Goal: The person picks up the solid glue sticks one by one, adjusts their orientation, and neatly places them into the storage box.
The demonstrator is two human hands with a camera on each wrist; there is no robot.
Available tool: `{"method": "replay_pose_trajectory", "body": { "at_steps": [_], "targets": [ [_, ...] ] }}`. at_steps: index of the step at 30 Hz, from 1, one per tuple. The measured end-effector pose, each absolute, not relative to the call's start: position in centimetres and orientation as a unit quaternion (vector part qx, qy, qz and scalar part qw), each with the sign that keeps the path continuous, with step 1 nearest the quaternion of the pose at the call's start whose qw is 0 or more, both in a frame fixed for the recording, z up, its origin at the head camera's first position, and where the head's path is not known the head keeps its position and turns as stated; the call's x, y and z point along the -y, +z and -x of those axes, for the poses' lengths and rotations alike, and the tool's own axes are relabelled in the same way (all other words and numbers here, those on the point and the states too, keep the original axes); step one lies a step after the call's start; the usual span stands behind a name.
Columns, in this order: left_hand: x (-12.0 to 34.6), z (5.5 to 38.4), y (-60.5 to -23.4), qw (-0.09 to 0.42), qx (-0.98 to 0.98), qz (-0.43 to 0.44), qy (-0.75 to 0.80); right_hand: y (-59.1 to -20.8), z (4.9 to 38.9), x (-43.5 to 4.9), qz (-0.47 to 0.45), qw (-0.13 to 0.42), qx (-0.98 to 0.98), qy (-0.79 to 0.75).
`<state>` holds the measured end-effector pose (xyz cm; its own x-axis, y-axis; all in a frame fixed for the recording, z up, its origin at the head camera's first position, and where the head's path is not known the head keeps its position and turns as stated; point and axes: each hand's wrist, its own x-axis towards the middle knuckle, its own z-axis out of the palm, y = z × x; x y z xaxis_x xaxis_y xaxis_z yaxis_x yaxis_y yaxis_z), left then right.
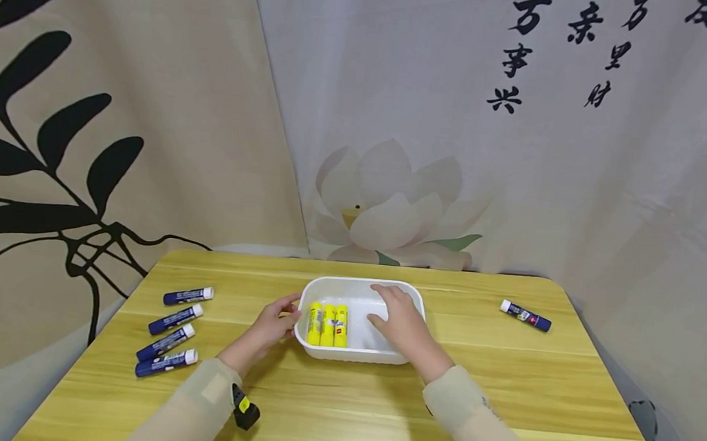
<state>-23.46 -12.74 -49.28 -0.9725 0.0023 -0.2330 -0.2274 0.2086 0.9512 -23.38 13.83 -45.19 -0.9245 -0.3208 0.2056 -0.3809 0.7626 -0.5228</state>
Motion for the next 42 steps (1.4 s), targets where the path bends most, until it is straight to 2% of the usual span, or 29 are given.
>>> {"method": "replay_pose_trajectory", "body": {
  "at_steps": [13,26,36,42],
  "targets": [
    [12.7,23.5,-49.4,0.094,-0.773,0.072,0.623,-46.0,23.1,-21.6,-0.159,0.095,0.965,0.184],
    [12.6,23.5,-49.5,0.093,-0.773,0.074,0.624,-47.7,23.8,-28.6,-0.080,0.046,0.980,0.176],
    [12.7,23.4,-49.5,0.084,-0.770,0.064,0.629,-48.7,25.7,-34.9,-0.030,-0.032,0.985,0.164],
    [12.8,23.4,-49.3,0.084,-0.771,0.062,0.628,-48.6,26.2,-36.9,-0.013,-0.074,0.983,0.166]
  ]
}}
